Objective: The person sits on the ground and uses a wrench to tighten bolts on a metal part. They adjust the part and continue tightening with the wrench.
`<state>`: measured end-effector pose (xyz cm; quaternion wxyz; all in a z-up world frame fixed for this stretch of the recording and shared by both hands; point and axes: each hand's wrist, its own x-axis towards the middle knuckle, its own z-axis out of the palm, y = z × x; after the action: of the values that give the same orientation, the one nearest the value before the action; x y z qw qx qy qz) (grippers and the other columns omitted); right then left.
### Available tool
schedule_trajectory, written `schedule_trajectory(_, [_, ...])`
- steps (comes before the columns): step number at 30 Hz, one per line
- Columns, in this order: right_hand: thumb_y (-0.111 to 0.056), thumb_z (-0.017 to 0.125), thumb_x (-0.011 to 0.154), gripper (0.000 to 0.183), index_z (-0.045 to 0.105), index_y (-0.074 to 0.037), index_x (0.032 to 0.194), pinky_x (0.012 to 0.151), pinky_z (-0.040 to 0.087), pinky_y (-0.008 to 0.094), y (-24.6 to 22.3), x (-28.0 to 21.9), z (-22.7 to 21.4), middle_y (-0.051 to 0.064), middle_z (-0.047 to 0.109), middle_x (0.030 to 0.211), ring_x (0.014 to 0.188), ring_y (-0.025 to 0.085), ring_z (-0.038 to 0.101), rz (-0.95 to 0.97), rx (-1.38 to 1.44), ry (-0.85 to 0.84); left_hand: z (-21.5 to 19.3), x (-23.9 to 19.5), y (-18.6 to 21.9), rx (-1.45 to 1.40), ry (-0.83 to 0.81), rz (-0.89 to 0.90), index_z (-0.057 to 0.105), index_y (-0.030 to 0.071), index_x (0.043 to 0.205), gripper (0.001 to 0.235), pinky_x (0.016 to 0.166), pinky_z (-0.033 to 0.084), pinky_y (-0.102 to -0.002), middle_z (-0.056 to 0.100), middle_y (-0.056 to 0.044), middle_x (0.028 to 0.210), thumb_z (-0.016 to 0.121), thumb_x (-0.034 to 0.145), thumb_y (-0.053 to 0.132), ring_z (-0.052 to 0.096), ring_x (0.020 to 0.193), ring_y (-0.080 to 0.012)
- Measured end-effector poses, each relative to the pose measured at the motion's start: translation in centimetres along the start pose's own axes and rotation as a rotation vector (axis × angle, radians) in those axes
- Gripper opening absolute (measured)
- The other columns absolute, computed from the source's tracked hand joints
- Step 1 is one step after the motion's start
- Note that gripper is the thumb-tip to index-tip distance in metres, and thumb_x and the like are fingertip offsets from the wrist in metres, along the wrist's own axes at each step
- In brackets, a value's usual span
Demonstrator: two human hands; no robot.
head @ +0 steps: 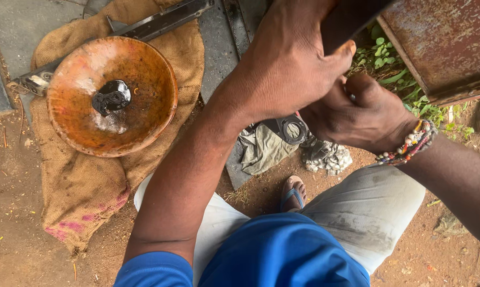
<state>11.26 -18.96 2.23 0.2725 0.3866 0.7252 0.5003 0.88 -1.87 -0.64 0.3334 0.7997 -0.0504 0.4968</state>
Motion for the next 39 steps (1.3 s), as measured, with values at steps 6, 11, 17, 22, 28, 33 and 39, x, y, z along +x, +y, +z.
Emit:
schedule_trajectory(6, [-0.061,0.044,0.107,0.052,0.081,-0.028,0.092,0.113,0.024,0.071,-2.4,-2.6,2.8,-0.002,0.073,0.093,0.106,0.015,0.066,-0.169,-0.256,-0.008,-0.7,-0.1,0.8,-0.239,-0.163,-0.116,0.05,0.009,0.135,0.044,0.099,0.06,-0.034,0.068,-0.008,0.116,0.075,0.098,0.011,0.073,0.108,-0.0218])
schedule_trajectory(11, [-0.059,0.046,0.098,0.052,0.067,-0.023,0.13,0.097,0.027,0.074,-2.2,-4.3,3.5,0.004,0.065,0.136,0.131,0.027,0.05,0.751,0.799,-0.307,-0.7,0.6,2.2,-0.382,-0.237,-0.188,0.045,0.009,0.146,0.052,0.099,0.058,-0.033,0.067,-0.008,0.124,0.068,0.1,0.007,0.073,0.108,-0.0207])
schedule_trajectory(17, [-0.047,0.071,0.097,0.026,0.078,-0.031,0.116,0.097,0.033,0.057,-2.0,-5.5,1.8,-0.011,0.067,0.124,0.122,0.022,0.051,0.443,0.67,-0.231,-1.7,1.3,3.4,-0.373,-0.23,-0.153,0.045,0.008,0.148,0.055,0.104,0.059,-0.037,0.067,-0.014,0.132,0.071,0.099,0.007,0.072,0.117,-0.0273])
schedule_trajectory(22, [-0.038,0.074,0.085,0.023,0.079,-0.035,0.108,0.094,0.035,0.051,-0.8,-3.2,-1.4,-0.013,0.07,0.113,0.113,0.018,0.049,0.367,0.501,-0.159,-2.2,0.7,2.7,-0.319,-0.275,-0.215,0.051,0.005,0.138,0.048,0.104,0.058,-0.039,0.069,-0.016,0.123,0.076,0.098,0.012,0.072,0.117,-0.0308])
schedule_trajectory(28, [-0.034,0.072,0.084,0.025,0.077,-0.033,0.108,0.097,0.034,0.043,0.1,0.6,-3.6,-0.012,0.071,0.114,0.116,0.015,0.05,0.316,0.346,-0.188,-2.0,0.6,2.6,-0.248,-0.166,-0.201,0.052,0.004,0.135,0.048,0.1,0.057,-0.041,0.067,-0.017,0.122,0.079,0.097,0.017,0.07,0.115,-0.0322])
schedule_trajectory(33, [-0.034,0.068,0.074,0.029,0.077,-0.024,0.099,0.093,0.031,0.042,0.3,2.4,-4.6,-0.007,0.072,0.105,0.117,0.018,0.055,0.196,0.202,-0.171,-1.8,0.4,1.7,-0.205,-0.101,-0.225,0.053,0.005,0.131,0.044,0.099,0.057,-0.043,0.066,-0.016,0.12,0.079,0.099,0.021,0.069,0.113,-0.032])
schedule_trajectory(39, [-0.039,0.069,0.082,0.014,0.072,-0.026,0.085,0.092,0.029,0.039,0.8,2.8,-2.7,-0.009,0.072,0.1,0.121,0.014,0.056,0.129,0.057,-0.072,-0.9,0.2,0.9,0.023,-0.02,-0.069,0.053,0.004,0.127,0.046,0.093,0.055,-0.046,0.063,-0.019,0.113,0.081,0.094,0.019,0.067,0.106,-0.034])
